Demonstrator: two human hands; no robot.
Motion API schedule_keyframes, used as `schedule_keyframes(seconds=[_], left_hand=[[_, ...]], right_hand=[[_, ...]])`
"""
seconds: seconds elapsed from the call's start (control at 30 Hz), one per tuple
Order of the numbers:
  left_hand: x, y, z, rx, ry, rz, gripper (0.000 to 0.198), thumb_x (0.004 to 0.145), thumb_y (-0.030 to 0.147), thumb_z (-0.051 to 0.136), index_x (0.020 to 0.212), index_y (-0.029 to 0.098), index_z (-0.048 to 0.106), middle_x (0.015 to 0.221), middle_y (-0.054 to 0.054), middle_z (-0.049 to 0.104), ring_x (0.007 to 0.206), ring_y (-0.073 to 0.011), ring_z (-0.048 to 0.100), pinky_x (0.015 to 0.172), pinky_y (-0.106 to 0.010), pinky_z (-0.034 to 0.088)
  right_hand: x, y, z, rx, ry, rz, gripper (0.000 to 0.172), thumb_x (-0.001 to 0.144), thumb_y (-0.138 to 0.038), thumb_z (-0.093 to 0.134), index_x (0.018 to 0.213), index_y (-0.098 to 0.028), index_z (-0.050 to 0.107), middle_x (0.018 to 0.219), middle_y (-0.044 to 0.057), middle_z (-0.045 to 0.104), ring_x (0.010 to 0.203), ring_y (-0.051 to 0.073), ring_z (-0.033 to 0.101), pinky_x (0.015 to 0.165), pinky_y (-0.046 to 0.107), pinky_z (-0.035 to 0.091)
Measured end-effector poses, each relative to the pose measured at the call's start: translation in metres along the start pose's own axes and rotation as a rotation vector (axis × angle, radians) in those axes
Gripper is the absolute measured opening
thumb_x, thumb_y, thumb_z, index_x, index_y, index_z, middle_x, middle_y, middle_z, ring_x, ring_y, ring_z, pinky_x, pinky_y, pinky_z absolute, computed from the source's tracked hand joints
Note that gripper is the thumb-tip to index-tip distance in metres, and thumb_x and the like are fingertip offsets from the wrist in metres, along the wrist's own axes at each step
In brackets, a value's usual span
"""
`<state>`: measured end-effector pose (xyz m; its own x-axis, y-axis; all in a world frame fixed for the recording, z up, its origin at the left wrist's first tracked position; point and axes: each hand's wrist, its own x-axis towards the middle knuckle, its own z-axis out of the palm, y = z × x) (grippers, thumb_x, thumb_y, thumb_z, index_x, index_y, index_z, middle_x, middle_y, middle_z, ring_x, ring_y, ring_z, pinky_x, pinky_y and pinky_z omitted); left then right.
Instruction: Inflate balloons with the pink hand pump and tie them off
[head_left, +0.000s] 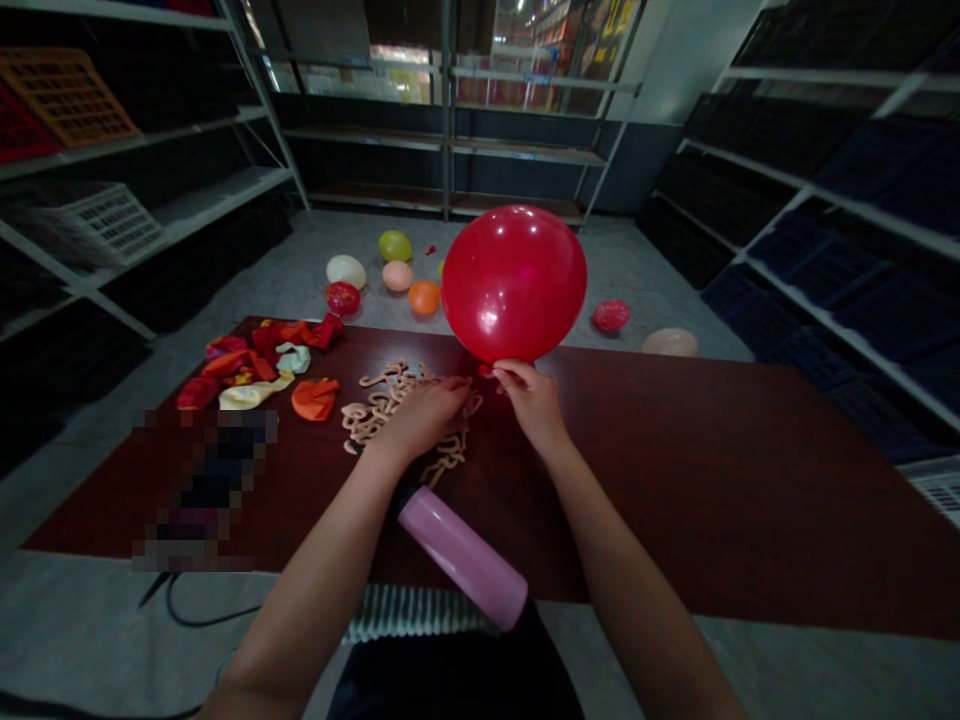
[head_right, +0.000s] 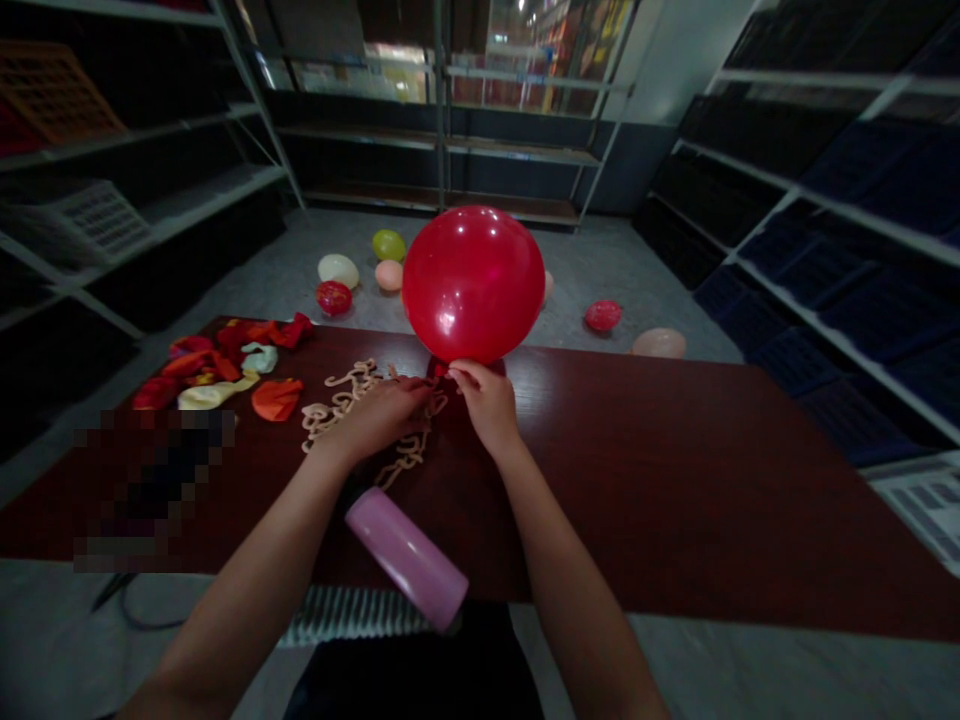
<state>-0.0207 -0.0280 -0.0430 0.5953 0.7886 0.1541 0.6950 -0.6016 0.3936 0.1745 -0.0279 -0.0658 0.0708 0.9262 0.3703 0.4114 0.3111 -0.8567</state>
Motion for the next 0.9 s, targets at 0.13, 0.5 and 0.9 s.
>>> schedule_keyframes(seconds=[0.13, 0.5, 0.9], left_hand=[[0.001, 0.000, -0.002, -0.098, 0.007, 0.028, 0.010, 0.089, 0.010, 0.064, 0.090, 0.019, 0.068, 0.091, -0.008, 0.069, 0.082, -0.0225, 0.065, 0.077, -0.028, 0.044], [0.009, 0.010, -0.015, -1.382, 0.455, -0.172, 0.027, 0.080, 0.032, 0.078, 0.084, 0.018, 0.056, 0.092, -0.006, 0.072, 0.088, -0.0179, 0.068, 0.086, -0.029, 0.051], [0.006, 0.015, -0.014, -0.807, 0.773, 0.034, 0.018, 0.088, 0.029, 0.075, 0.103, 0.019, 0.074, 0.090, -0.004, 0.073, 0.080, -0.0113, 0.066, 0.075, -0.021, 0.052]], right_hand=[[-0.001, -0.003, 0.000, 0.032, 0.029, -0.002, 0.027, 0.091, -0.042, 0.060, 0.099, -0.021, 0.076, 0.092, 0.003, 0.080, 0.064, 0.014, 0.068, 0.071, 0.029, 0.056], [0.000, -0.008, 0.007, 0.333, 0.109, 0.115, 0.028, 0.083, -0.044, 0.066, 0.095, -0.019, 0.072, 0.086, 0.005, 0.080, 0.056, 0.013, 0.062, 0.056, 0.026, 0.052], [-0.018, -0.031, 0.025, 0.447, 0.015, 0.122, 0.023, 0.081, -0.042, 0.069, 0.090, -0.021, 0.073, 0.089, 0.003, 0.077, 0.065, 0.014, 0.065, 0.060, 0.027, 0.052]])
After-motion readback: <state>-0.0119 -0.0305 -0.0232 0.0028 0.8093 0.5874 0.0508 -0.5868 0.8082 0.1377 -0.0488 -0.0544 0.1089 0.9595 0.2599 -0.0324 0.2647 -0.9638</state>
